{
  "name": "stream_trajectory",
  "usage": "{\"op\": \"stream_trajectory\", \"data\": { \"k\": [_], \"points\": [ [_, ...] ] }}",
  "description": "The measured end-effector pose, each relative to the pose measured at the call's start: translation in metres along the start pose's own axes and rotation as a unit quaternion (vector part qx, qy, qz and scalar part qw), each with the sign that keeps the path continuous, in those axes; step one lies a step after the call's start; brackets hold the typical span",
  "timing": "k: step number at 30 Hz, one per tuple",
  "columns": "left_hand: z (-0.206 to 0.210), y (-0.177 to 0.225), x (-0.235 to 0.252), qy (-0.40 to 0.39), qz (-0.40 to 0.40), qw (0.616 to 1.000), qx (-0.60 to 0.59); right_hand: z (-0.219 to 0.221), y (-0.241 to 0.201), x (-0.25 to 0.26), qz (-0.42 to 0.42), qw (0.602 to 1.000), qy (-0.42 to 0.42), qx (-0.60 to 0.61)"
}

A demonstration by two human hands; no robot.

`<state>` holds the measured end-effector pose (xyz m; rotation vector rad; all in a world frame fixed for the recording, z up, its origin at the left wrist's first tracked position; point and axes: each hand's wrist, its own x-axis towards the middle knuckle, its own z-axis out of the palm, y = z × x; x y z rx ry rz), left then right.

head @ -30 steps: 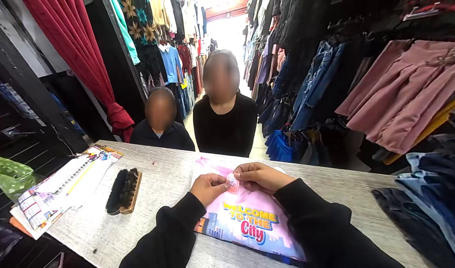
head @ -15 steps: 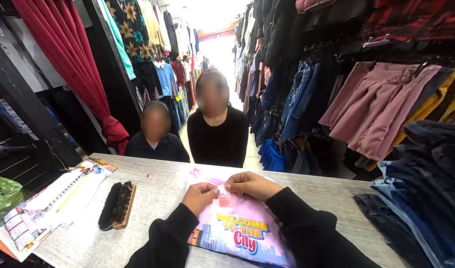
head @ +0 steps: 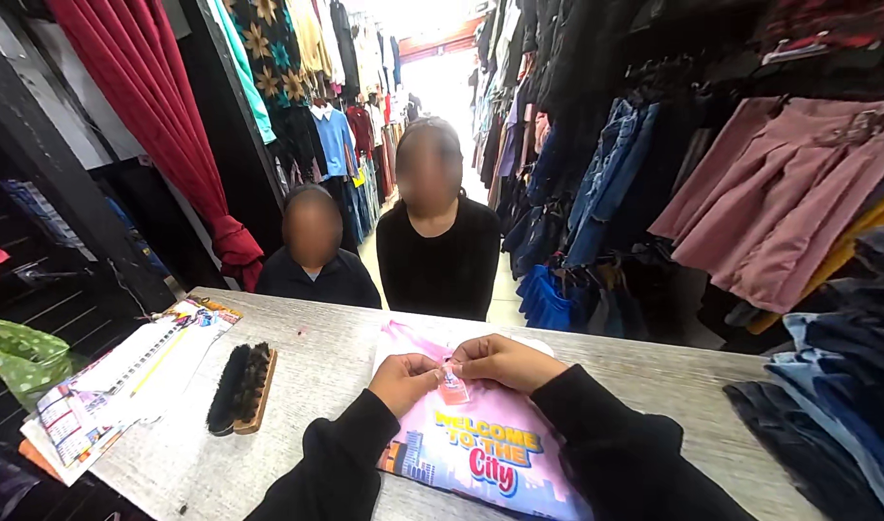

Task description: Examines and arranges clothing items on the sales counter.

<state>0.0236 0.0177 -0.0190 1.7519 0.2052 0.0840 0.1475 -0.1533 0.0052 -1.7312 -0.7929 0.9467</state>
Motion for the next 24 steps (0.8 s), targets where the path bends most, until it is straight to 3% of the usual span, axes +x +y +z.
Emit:
{"op": "stream_trajectory", "data": {
  "k": [24],
  "points": [
    [0.0017, -0.0031, 0.002, 0.027, -0.011, 0.999, -0.015, -0.0065, 0.0057, 0.0011, -0.008, 1.0, 0.009, -0.029]
  ]
}}
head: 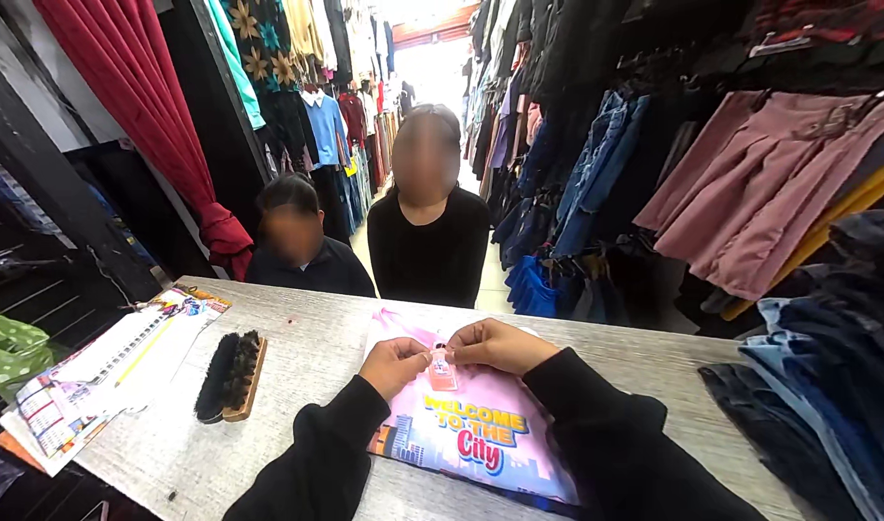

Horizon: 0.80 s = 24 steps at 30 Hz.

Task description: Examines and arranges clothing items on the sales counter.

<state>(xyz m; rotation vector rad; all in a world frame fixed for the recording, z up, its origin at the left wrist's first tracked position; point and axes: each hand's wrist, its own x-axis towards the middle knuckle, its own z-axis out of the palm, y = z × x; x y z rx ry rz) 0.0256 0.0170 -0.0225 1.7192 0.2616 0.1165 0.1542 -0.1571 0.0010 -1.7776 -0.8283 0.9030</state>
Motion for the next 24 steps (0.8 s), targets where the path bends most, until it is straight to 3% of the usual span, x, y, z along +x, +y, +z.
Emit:
{"op": "stream_trajectory", "data": {
  "k": [24],
  "points": [
    [-0.003, -0.0018, -0.0009, -0.031, 0.019, 0.999, 0.029, 0.0065, -0.0064, -0.0032, 0.011, 1.0, -0.015, 0.002]
  ]
}}
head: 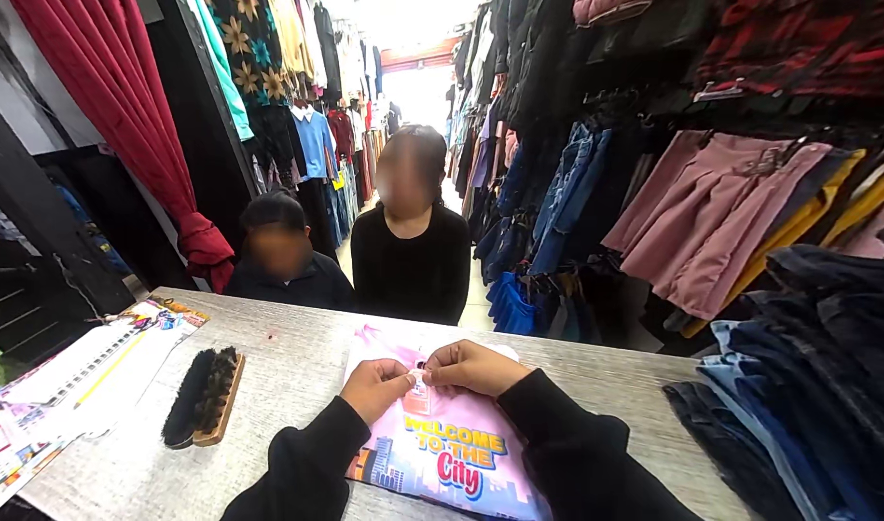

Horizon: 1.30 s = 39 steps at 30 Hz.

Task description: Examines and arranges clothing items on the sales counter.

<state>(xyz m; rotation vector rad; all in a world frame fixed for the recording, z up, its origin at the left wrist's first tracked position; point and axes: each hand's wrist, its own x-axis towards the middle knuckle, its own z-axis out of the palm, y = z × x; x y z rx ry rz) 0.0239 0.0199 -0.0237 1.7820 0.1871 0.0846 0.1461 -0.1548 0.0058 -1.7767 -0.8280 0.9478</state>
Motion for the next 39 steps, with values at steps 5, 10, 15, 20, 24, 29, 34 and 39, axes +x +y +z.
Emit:
{"op": "stream_trajectory", "data": {
  "k": [5, 10, 15, 20, 24, 29, 34, 39],
  "points": [
    [-0.0004, -0.0003, -0.0001, -0.005, -0.003, 1.0, 0.0, -0.0005, 0.0021, 0.0011, -0.005, 1.0, -0.011, -0.007],
    [-0.0006, 0.0004, -0.0013, -0.008, -0.008, 1.0, 0.008, -0.0007, 0.0025, 0.0018, -0.003, 1.0, -0.016, -0.009],
    [-0.0002, 0.0005, -0.0007, -0.011, -0.015, 1.0, 0.023, -0.0006, 0.0032, 0.0022, 0.006, 1.0, -0.012, -0.017],
    [0.0005, -0.0007, -0.0001, -0.006, -0.015, 0.999, 0.038, -0.0008, 0.0018, 0.0013, 0.015, 0.999, -0.003, -0.032],
    [0.0005, -0.0017, 0.0011, -0.001, -0.019, 0.999, 0.04, -0.0007, 0.0018, 0.0016, 0.021, 0.999, -0.002, -0.037],
    [0.0006, -0.0011, 0.0017, 0.006, -0.019, 0.999, 0.048, -0.0008, 0.002, 0.0023, 0.027, 0.998, 0.0, -0.05],
    [-0.0003, -0.0014, 0.0024, 0.0, -0.021, 0.997, 0.075, -0.0004, 0.0015, 0.0027, 0.029, 0.996, -0.002, -0.086],
    [0.0004, 0.0017, 0.0011, -0.007, -0.016, 0.992, 0.129, 0.0029, -0.0009, 0.0034, 0.045, 0.992, 0.012, -0.12]
  ]
}}
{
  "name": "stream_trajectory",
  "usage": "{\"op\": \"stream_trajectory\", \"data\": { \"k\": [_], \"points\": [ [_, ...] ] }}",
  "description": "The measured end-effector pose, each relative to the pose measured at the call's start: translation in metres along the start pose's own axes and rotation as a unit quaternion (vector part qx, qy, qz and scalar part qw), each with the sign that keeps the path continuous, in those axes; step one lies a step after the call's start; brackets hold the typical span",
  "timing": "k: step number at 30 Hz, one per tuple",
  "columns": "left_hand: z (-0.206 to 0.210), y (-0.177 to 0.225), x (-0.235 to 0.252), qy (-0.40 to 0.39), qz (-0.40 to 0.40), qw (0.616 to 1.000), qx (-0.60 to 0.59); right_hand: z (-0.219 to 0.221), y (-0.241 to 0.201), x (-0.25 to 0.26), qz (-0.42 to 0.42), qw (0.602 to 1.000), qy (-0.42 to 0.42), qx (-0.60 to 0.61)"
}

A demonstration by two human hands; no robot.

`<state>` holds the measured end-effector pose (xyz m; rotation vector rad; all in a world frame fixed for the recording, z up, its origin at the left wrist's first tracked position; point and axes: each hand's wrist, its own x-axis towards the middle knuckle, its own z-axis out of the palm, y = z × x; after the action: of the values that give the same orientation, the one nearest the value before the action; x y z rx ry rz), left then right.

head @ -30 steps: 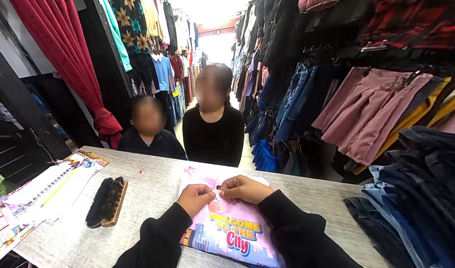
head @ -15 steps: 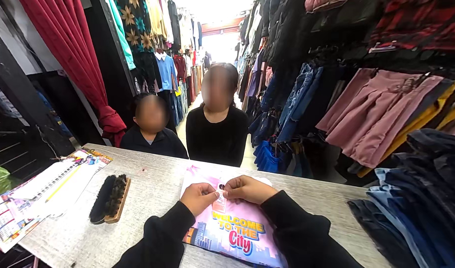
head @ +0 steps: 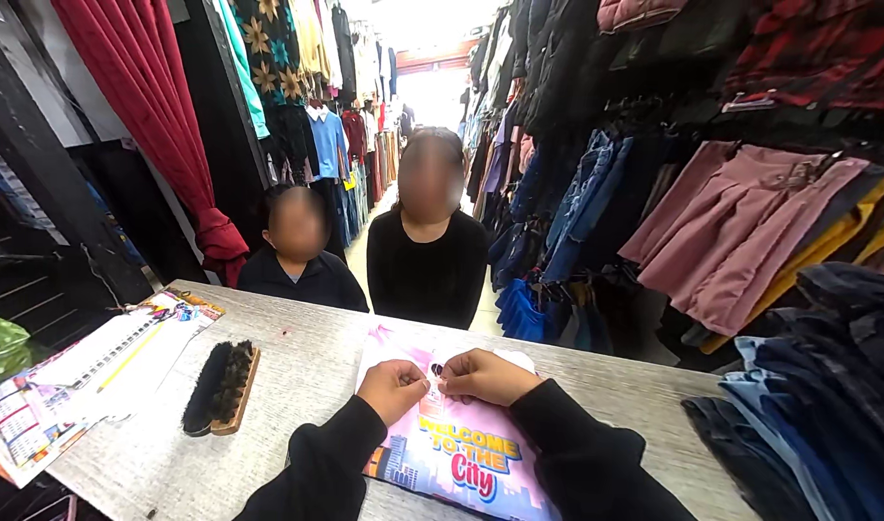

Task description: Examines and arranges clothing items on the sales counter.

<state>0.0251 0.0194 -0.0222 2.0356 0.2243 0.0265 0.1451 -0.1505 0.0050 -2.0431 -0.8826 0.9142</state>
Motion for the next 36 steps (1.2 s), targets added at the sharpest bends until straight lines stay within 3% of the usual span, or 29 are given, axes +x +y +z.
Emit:
{"op": "stream_trajectory", "data": {
  "k": [4, 10, 16, 26, 29, 36],
  "points": [
    [0.001, 0.006, -0.003, -0.001, 0.019, 0.998, 0.063, 0.002, 0.004, 0.0, -0.001, 0.998, 0.023, -0.054],
    [0.003, 0.002, -0.003, 0.011, 0.033, 0.998, 0.06, 0.011, 0.0, -0.016, -0.065, 0.983, 0.074, -0.154],
    [0.001, 0.0, -0.002, 0.006, 0.024, 0.999, -0.037, 0.021, -0.001, -0.03, -0.073, 0.983, 0.145, -0.084],
    [0.002, 0.002, -0.006, 0.006, 0.01, 0.993, -0.118, 0.032, 0.014, -0.026, -0.053, 0.98, 0.154, 0.112],
    [0.001, 0.0, -0.005, -0.003, 0.015, 0.993, -0.115, 0.033, 0.017, -0.025, -0.062, 0.978, 0.156, 0.123],
    [-0.002, -0.001, 0.001, -0.015, 0.004, 0.996, -0.088, 0.038, 0.03, -0.014, -0.156, 0.948, 0.261, 0.096]
  ]
}}
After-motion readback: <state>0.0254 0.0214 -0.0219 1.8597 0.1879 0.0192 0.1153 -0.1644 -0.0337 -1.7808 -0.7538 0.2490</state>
